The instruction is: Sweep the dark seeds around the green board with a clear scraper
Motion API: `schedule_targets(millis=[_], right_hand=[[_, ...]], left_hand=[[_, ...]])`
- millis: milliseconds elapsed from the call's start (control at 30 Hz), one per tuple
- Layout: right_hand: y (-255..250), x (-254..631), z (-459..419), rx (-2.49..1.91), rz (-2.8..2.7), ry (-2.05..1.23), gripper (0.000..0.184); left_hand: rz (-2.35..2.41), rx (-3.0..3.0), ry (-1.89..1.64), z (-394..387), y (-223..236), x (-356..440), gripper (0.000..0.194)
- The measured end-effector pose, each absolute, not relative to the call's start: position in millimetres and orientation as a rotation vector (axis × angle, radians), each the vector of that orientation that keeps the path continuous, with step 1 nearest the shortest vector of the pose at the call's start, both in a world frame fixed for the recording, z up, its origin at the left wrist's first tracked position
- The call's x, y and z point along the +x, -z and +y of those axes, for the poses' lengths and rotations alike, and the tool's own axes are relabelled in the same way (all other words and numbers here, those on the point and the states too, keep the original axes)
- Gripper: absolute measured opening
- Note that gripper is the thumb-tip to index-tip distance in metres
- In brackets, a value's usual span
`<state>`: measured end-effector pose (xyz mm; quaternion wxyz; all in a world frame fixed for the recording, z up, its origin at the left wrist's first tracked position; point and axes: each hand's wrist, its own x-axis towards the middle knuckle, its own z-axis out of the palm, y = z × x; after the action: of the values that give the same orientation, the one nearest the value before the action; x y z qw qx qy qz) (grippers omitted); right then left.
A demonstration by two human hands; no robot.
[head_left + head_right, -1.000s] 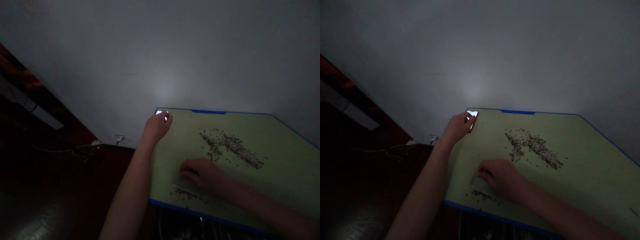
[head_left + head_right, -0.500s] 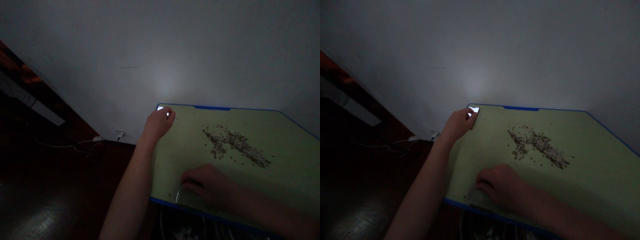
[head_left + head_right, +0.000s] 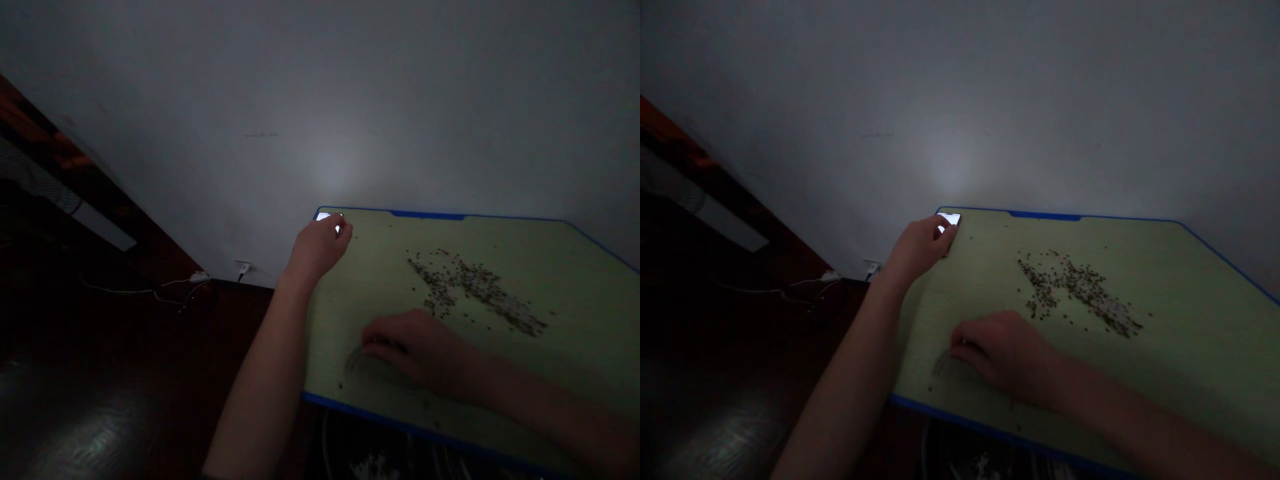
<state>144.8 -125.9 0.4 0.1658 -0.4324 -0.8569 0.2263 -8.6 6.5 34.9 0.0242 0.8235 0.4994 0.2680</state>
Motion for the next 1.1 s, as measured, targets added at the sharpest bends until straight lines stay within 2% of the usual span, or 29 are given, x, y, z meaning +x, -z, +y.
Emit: schedule_targets(millis=[200,667,967,1100], right_hand=[[-1.7,123.1,-95.8,-1.151,-2.577,-0.495,0.017],[3.0,132.7,-121.4,-1.123,-2.526,-0.867,0.016],[3.3,183.4,-143.4,-1.598,-2.258,-0.659,0.017],[14.3,185.1,-161.4,-1.644,-2.198,-0.651,0.017]], left_hand=[[1.551,2.545,-0.792,8.9,-33.6,-8.9,0.035],[1.565,2.539,-0.793,7.7,-34.6,-7.8,0.034],[1.552,2.580,-0.729,7.7,-36.0,-7.9,0.032],[1.543,2.555,-0.706,7.5,-35.4,-7.7,0.030]])
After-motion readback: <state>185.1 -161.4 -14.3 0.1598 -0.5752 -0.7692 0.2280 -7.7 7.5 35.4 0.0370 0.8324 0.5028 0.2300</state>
